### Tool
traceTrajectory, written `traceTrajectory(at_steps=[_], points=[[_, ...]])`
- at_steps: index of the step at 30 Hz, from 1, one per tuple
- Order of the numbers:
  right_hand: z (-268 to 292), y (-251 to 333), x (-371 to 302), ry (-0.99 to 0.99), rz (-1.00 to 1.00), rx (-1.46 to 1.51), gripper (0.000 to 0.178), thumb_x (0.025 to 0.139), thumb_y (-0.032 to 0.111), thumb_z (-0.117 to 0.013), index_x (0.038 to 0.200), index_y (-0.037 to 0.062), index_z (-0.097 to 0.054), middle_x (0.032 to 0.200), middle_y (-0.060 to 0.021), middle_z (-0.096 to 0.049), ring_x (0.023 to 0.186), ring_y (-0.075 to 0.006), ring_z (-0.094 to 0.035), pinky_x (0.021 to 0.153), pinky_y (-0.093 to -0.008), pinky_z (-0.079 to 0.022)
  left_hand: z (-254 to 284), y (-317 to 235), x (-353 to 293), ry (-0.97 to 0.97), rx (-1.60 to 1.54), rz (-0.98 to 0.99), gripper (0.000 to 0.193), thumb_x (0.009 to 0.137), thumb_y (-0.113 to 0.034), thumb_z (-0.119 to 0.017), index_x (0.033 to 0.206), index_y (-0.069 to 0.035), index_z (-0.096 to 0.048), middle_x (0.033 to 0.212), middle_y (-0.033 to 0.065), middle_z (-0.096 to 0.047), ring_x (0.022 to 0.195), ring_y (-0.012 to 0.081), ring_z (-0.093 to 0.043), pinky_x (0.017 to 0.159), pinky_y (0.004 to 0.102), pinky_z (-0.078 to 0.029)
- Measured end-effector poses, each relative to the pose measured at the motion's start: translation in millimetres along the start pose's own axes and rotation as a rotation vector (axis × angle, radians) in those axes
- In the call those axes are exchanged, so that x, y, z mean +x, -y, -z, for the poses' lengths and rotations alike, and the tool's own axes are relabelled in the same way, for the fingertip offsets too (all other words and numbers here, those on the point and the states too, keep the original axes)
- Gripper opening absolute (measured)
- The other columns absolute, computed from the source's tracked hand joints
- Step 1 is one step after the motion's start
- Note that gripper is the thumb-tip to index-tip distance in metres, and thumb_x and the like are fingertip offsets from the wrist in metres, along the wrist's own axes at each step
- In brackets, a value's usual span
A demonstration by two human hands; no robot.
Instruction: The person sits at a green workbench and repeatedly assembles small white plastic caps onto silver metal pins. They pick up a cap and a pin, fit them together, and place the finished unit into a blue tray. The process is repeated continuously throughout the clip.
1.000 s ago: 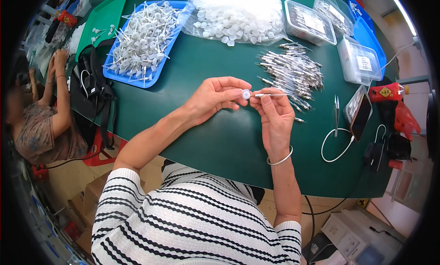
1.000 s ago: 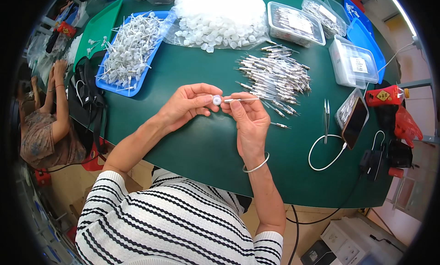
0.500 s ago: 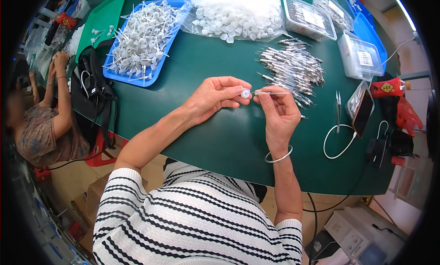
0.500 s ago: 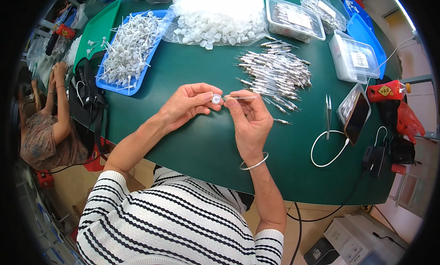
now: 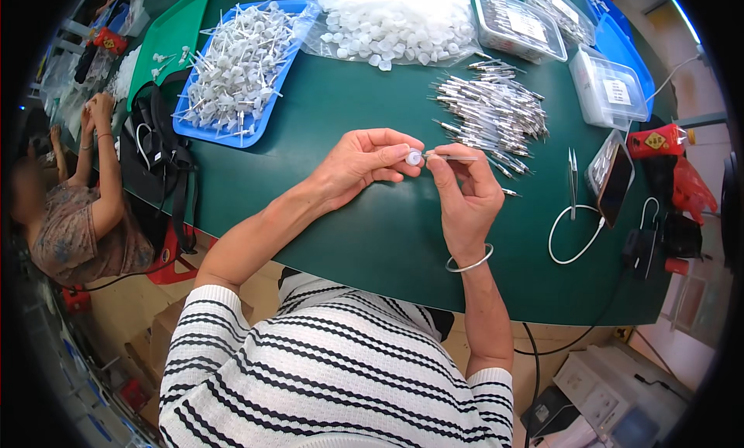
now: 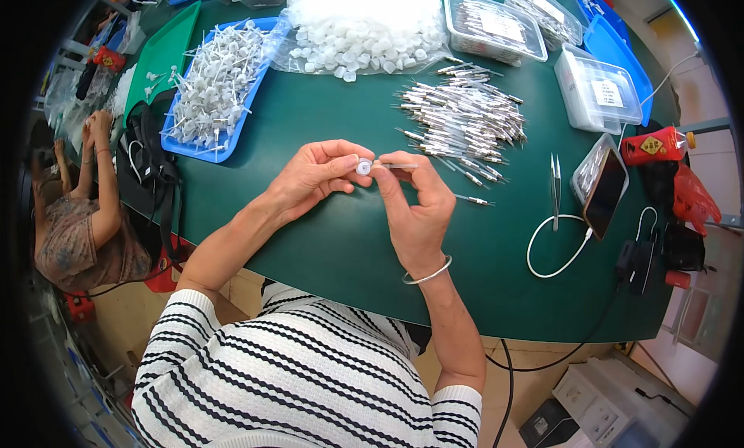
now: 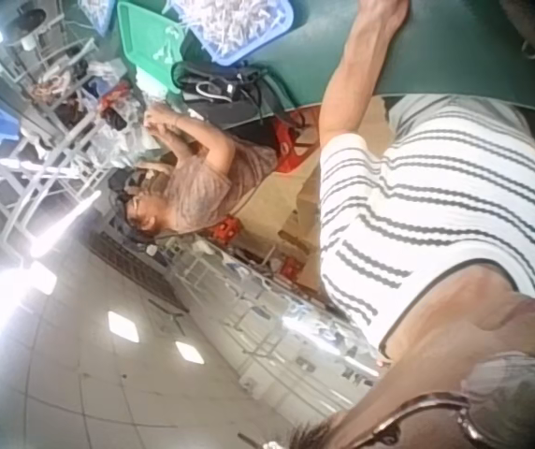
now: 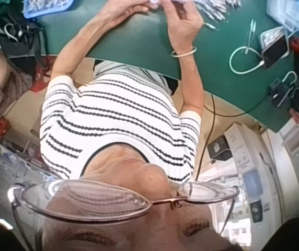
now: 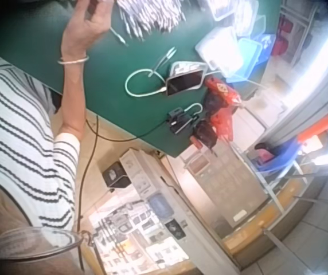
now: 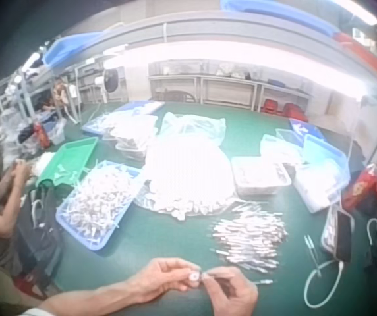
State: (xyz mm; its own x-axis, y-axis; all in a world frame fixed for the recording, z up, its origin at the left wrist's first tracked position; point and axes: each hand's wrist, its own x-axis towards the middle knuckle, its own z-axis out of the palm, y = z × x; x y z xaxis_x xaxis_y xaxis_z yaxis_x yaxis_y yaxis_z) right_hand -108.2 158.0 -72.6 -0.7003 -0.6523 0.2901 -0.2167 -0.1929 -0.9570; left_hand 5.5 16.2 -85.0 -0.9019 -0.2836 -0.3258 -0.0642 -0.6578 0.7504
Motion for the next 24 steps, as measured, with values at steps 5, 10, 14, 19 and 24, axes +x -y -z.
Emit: traceTrajectory(at_steps=[5,10,14,19,24], points=[[0.2,2.1,1.0,0.006,0.01,-0.026,0.011,0.085,0.002,-0.07,0.095,-0.0015,-0.067,0.088,-0.0058,-0.068,0.077,-0.0123,-0.064,0.072,-0.0246,-0.052,-1.0,-1.0,-0.5,-0.014,-0.002,0.016,0.026,0.095,-0.014,-0.06,0.114,0.003,-0.063,0.099,0.0099,-0.068,0.088,0.0149,-0.068,0.072,0.0206,-0.058],[0.4,3.5,1.1,0.013,0.026,-0.044,0.011,0.084,0.002,-0.07,0.094,-0.0018,-0.068,0.089,-0.0065,-0.068,0.077,-0.0133,-0.065,0.07,-0.0251,-0.052,-0.9,-0.8,-0.2,-0.002,-0.021,0.03,0.026,0.095,-0.015,-0.06,0.113,0.003,-0.063,0.098,0.0098,-0.068,0.088,0.0145,-0.068,0.072,0.02,-0.057],[1.1,3.5,1.4,0.034,0.05,-0.065,0.011,0.084,0.001,-0.07,0.094,-0.0018,-0.067,0.089,-0.0073,-0.068,0.077,-0.0145,-0.065,0.07,-0.0256,-0.053,-0.8,-0.8,0.1,-0.002,-0.038,0.042,0.025,0.095,-0.015,-0.06,0.112,0.003,-0.063,0.097,0.0093,-0.068,0.087,0.0139,-0.068,0.071,0.0192,-0.057],[1.0,5.1,2.0,0.047,0.076,-0.101,0.012,0.083,0.001,-0.07,0.094,-0.0011,-0.067,0.088,-0.0072,-0.068,0.075,-0.0154,-0.066,0.068,-0.0262,-0.053,-0.3,-1.2,-0.2,0.002,-0.047,0.047,0.025,0.095,-0.016,-0.059,0.112,0.002,-0.064,0.096,0.0088,-0.069,0.086,0.0133,-0.068,0.071,0.0192,-0.057],[1.5,4.2,2.3,0.05,0.116,-0.135,0.012,0.082,0.0,-0.071,0.094,-0.0005,-0.066,0.088,-0.0075,-0.068,0.074,-0.0161,-0.066,0.066,-0.0265,-0.053,-0.7,-0.7,-0.4,0.009,-0.026,0.033,0.025,0.095,-0.016,-0.059,0.112,0.002,-0.064,0.096,0.009,-0.069,0.086,0.0133,-0.068,0.071,0.0194,-0.057]])
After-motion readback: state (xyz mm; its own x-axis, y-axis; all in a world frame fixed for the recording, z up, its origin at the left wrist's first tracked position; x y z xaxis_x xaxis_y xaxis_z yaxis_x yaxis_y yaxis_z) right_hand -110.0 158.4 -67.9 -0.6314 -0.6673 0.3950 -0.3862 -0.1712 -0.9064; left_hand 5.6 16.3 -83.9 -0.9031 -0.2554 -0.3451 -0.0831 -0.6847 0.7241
